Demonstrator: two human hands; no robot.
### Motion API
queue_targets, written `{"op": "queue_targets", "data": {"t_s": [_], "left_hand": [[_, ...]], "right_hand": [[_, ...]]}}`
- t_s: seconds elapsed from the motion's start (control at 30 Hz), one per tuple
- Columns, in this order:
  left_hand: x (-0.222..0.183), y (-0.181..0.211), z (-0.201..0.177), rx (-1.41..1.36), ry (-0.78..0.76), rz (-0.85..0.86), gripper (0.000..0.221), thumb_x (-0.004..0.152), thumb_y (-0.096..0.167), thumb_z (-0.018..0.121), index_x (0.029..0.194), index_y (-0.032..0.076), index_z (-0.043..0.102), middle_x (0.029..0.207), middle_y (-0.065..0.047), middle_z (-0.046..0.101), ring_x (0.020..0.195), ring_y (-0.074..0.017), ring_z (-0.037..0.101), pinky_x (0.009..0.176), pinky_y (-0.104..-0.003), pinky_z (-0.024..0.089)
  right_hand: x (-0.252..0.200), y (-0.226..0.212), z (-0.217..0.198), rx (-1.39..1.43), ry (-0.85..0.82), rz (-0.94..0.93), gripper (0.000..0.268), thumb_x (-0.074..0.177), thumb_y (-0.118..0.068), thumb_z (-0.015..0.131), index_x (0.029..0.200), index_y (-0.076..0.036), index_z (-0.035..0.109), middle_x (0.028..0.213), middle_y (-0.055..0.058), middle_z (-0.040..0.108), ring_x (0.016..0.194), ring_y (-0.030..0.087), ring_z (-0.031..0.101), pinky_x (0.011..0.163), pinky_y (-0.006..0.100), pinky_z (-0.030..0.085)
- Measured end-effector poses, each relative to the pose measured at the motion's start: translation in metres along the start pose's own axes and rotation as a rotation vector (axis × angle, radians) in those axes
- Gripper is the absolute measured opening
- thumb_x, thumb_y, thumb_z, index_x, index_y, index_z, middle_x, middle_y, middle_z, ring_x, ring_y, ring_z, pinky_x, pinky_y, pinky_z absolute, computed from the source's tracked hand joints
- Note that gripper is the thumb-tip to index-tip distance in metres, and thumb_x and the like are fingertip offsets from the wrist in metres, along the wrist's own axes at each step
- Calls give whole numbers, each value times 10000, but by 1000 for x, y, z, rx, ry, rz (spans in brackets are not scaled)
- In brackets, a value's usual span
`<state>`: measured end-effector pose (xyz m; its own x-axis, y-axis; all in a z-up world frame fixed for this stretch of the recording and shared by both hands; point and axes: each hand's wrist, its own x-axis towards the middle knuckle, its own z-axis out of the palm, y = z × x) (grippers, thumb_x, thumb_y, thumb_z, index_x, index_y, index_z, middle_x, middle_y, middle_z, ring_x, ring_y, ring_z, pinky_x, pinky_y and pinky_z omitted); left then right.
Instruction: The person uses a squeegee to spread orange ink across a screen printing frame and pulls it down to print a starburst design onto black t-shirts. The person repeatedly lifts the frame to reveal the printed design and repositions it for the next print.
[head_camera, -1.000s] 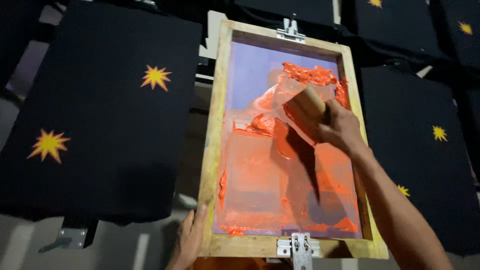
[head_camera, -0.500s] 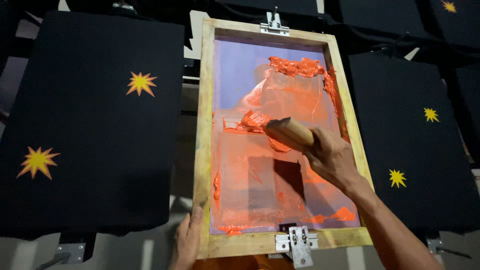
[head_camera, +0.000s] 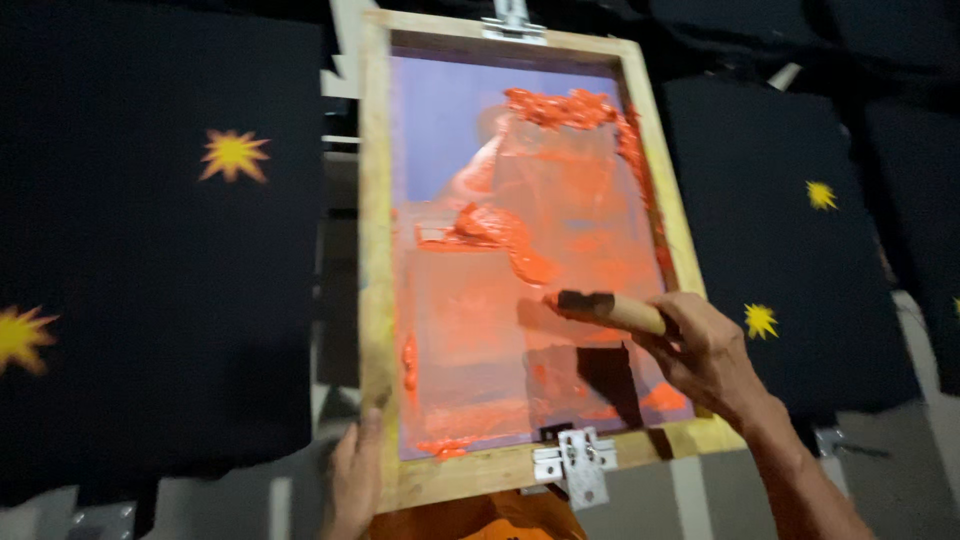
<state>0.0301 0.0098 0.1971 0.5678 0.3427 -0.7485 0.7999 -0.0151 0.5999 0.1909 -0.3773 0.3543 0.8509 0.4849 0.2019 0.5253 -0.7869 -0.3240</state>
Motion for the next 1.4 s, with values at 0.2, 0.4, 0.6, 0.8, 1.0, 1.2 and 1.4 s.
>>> {"op": "queue_targets", "data": {"t_s": [0.2, 0.4, 0.6, 0.8, 1.0, 1.2, 1.4], "left_hand": [[-20, 21, -5, -20, 54, -106, 720, 898, 670, 436, 1161, 91, 774, 1093, -173, 784, 1061, -302, 684, 961, -389, 445], [-20, 15, 0, 24, 229, -264, 961, 740, 804, 458, 1475, 195, 574, 1550, -166, 496, 1460, -366, 400, 1222, -427, 266], [12, -31, 13, -325, 230, 222, 581, 1009, 488, 596, 751, -29, 661, 586, -148, 500, 596, -258, 470, 597, -384, 377], [40, -22, 23, -284, 134, 220, 597, 987, 519, 527, 1097, 2, 804, 843, -183, 751, 812, -249, 649, 693, -388, 480], [72, -43, 22, -273, 67, 91, 658, 899, 569, 506, 1224, 71, 788, 1055, -212, 807, 1015, -293, 727, 879, -402, 533], [12, 82, -20, 117, -51, 142, 710, 916, 624, 314, 1264, 196, 761, 1285, -104, 775, 1229, -222, 674, 1007, -322, 441], [146, 220, -5, -143, -62, 368, 830, 949, 686, 304, 1029, 31, 807, 1053, -136, 793, 1004, -210, 720, 819, -383, 541]], "right_hand": [[-93, 19, 5, -191, 5, -70, 381, 760, -130, 683, 1124, -114, 571, 1114, 60, 685, 922, 309, 613, 734, 421, 400], [-145, 7, 14, -277, -28, -93, 572, 604, -80, 602, 1175, -123, 611, 1270, 108, 636, 1133, 332, 606, 892, 462, 459], [-98, 59, -15, 144, 136, 199, 483, 859, -315, 731, 1244, -33, 653, 1296, 157, 653, 1244, 292, 600, 1084, 404, 463], [30, 176, 44, 574, 481, 736, 458, 1070, -538, 609, 1013, -98, 722, 872, 86, 635, 818, 221, 538, 666, 369, 400], [73, 229, 81, 809, 198, 906, 709, 1036, -661, 595, 976, 33, 726, 925, 249, 682, 780, 393, 639, 644, 556, 513], [90, 220, 88, 483, 53, 1206, 807, 1037, -703, 366, 1022, 37, 685, 799, 166, 567, 580, 276, 460, 459, 454, 288], [86, 213, 83, 547, 35, 1102, 900, 971, -745, 403, 1240, 83, 631, 1223, 215, 600, 1120, 331, 593, 807, 552, 450]]}}
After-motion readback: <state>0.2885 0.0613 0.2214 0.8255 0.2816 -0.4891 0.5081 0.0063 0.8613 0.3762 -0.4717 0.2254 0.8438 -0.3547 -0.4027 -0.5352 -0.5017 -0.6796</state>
